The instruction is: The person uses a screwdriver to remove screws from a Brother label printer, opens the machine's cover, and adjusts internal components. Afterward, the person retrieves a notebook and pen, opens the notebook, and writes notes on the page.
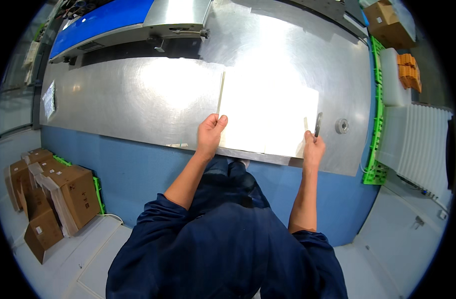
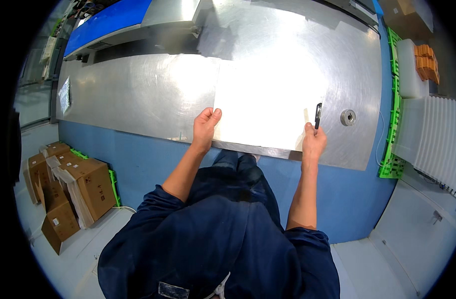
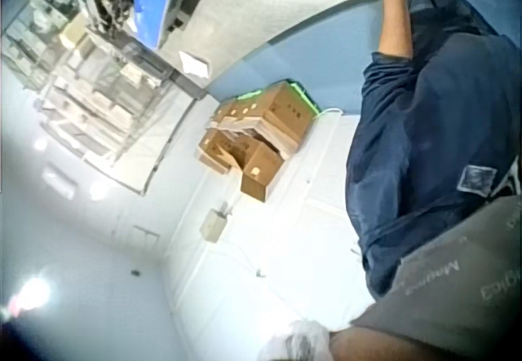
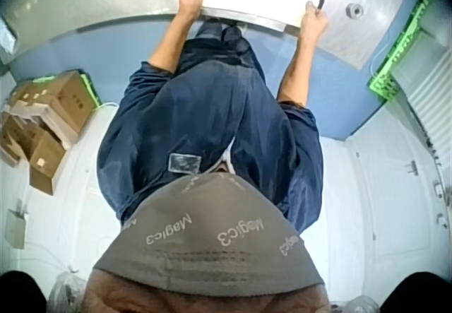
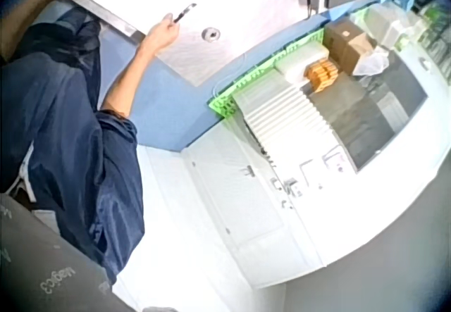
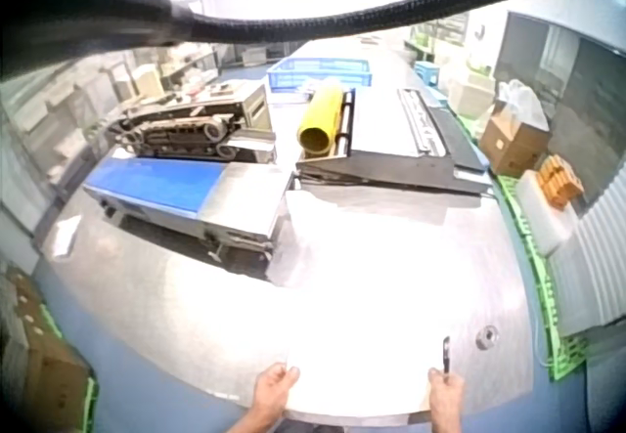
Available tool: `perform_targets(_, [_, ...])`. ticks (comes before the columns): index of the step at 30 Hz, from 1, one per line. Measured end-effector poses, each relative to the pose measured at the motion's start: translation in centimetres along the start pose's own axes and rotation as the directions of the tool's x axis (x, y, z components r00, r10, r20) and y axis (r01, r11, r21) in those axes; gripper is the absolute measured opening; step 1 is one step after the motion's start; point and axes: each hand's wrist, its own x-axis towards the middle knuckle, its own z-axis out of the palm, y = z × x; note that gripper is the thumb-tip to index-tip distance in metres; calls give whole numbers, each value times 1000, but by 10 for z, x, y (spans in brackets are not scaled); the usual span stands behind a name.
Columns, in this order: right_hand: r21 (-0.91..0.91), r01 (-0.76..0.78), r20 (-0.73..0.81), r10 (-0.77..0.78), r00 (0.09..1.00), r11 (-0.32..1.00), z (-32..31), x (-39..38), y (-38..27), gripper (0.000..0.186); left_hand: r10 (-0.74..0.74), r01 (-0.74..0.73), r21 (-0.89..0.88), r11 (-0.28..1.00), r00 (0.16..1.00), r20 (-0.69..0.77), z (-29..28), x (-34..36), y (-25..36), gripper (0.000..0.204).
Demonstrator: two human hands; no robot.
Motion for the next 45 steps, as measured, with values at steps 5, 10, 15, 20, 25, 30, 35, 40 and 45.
perform_targets(5, [-75, 6, -20, -7, 1000, 997, 0, 1, 5, 29, 6, -7, 25, 1000, 999, 40, -5, 2, -2, 22])
perform_targets(10, [-79, -16, -22, 14, 1000, 997, -4, -4, 6, 29, -14, 12, 41, 999, 999, 51, -4, 2, 1, 22])
perform_targets(15, [-22, -28, -30, 27, 999, 999, -6, -9, 11, 30, -38, 32, 74, 997, 996, 83, -5, 1, 1, 21])
perform_targets(20, [-88, -18, -65, 12, 998, 996, -9, -9, 20, 29, -49, 45, 39, 998, 995, 82, 0, -6, -1, 23])
perform_targets(25, [-91, -15, -73, 8, 997, 996, -11, -11, 20, 28, -37, 35, 31, 999, 996, 82, 3, -9, -1, 24])
perform_targets(30, [-148, 20, -82, -32, 996, 989, -10, -16, 19, 26, -50, 50, 5, 999, 996, 75, 6, -11, 4, 23])
perform_targets(35, [-347, 11, -103, -50, 993, 938, -11, -19, 11, 21, -53, 49, 46, 998, 994, 98, 0, -10, -2, 23])
perform_targets(40, [-495, 309, -212, -458, 863, 812, -5, -34, -7, 16, -26, 23, 33, 999, 996, 85, -1, -12, -7, 30])
perform_targets(45, [-225, 434, 13, -442, 897, 872, 19, -56, -31, 19, -119, 125, -72, 990, 990, 74, 0, -12, 1, 38])
